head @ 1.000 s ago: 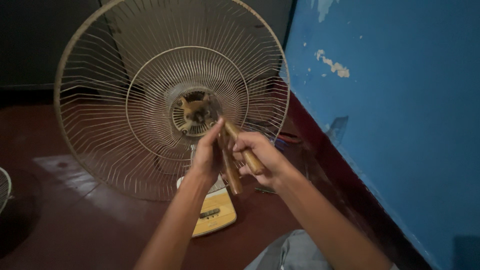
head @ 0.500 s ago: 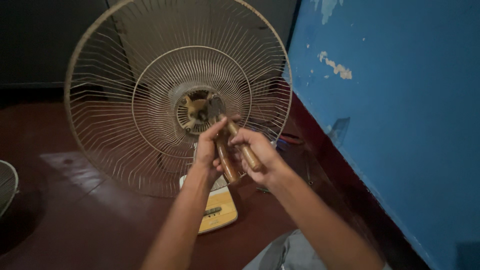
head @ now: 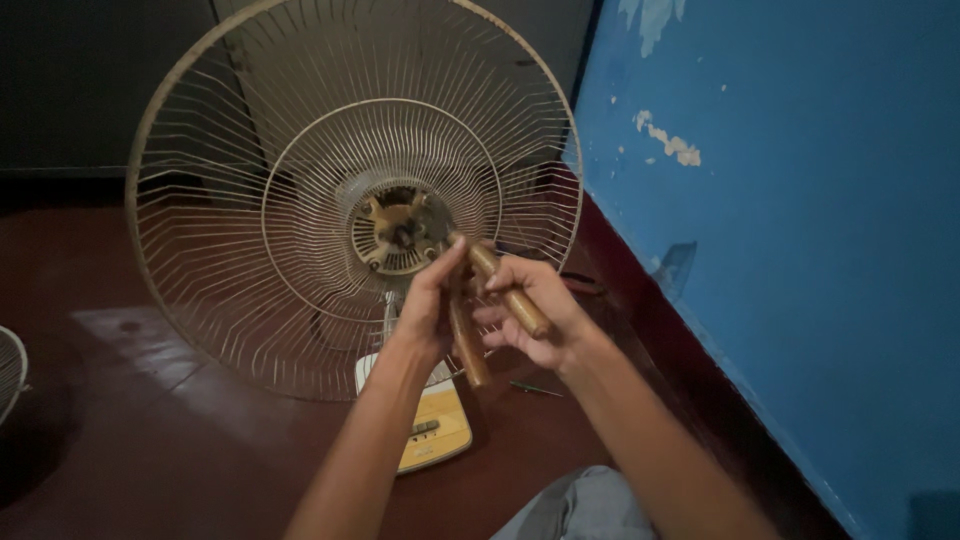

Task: The person uses pliers to repeatedly grip and pull at the central hub of an electric fan's motor assembly. The person holds the fan cage with one hand while manipulating the hub with the other, attempting to dislodge or adjust a component.

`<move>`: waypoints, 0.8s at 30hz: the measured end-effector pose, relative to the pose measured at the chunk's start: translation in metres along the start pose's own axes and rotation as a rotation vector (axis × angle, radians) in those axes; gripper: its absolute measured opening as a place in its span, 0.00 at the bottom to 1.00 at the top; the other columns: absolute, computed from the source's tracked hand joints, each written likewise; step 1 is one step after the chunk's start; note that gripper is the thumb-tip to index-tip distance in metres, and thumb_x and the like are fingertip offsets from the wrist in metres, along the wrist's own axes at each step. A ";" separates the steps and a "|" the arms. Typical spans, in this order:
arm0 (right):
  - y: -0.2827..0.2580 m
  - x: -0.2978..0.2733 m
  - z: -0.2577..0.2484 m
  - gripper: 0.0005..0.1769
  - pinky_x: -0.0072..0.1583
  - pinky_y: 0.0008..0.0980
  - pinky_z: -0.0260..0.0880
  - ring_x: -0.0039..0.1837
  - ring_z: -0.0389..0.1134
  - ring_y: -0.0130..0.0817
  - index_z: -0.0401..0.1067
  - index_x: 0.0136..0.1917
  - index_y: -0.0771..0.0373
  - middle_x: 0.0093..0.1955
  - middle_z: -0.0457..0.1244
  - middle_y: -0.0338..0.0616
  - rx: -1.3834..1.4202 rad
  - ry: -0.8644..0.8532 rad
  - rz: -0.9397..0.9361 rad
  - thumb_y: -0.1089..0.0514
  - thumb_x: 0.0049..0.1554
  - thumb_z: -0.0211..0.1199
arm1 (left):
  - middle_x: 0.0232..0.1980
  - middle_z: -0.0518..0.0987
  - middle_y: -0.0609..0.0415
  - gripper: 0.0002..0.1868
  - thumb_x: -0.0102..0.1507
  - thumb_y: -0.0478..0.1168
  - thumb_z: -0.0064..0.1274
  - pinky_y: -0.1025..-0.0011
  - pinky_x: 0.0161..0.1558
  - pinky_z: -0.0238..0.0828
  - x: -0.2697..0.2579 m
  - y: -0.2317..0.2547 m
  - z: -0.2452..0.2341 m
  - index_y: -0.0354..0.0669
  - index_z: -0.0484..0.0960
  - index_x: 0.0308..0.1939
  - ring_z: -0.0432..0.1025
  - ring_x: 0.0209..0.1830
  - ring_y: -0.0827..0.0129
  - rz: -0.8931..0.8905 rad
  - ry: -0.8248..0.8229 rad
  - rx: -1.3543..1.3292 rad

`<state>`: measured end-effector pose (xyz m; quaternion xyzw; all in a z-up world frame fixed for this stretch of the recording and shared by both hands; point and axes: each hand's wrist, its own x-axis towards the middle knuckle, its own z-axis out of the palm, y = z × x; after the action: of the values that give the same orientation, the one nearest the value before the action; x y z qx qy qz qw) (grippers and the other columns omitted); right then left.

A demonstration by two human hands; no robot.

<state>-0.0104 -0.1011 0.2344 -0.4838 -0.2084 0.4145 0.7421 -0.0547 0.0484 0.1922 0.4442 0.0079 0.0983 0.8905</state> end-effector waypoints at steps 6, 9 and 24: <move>-0.009 0.005 0.005 0.14 0.53 0.57 0.78 0.48 0.71 0.44 0.63 0.50 0.63 0.47 0.61 0.45 -0.083 0.020 -0.003 0.58 0.51 0.49 | 0.39 0.76 0.55 0.26 0.61 0.60 0.53 0.69 0.38 0.73 0.009 0.001 0.000 0.45 0.80 0.53 0.72 0.36 0.68 -0.031 0.010 -0.003; -0.016 0.006 0.004 0.15 0.52 0.52 0.78 0.49 0.73 0.48 0.63 0.51 0.65 0.49 0.63 0.50 -0.177 0.009 0.010 0.58 0.51 0.49 | 0.38 0.77 0.56 0.27 0.63 0.60 0.54 0.73 0.32 0.69 0.012 -0.001 -0.002 0.44 0.80 0.55 0.71 0.34 0.70 0.006 -0.064 -0.046; -0.015 0.016 0.004 0.15 0.47 0.44 0.78 0.48 0.73 0.45 0.67 0.50 0.65 0.49 0.63 0.50 -0.332 0.037 0.000 0.58 0.50 0.51 | 0.34 0.76 0.58 0.27 0.64 0.58 0.50 0.78 0.27 0.70 0.017 0.000 -0.013 0.39 0.80 0.53 0.72 0.30 0.73 0.058 -0.071 -0.043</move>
<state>0.0021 -0.0882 0.2478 -0.6076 -0.2602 0.3653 0.6555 -0.0391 0.0614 0.1857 0.4283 -0.0389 0.1083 0.8963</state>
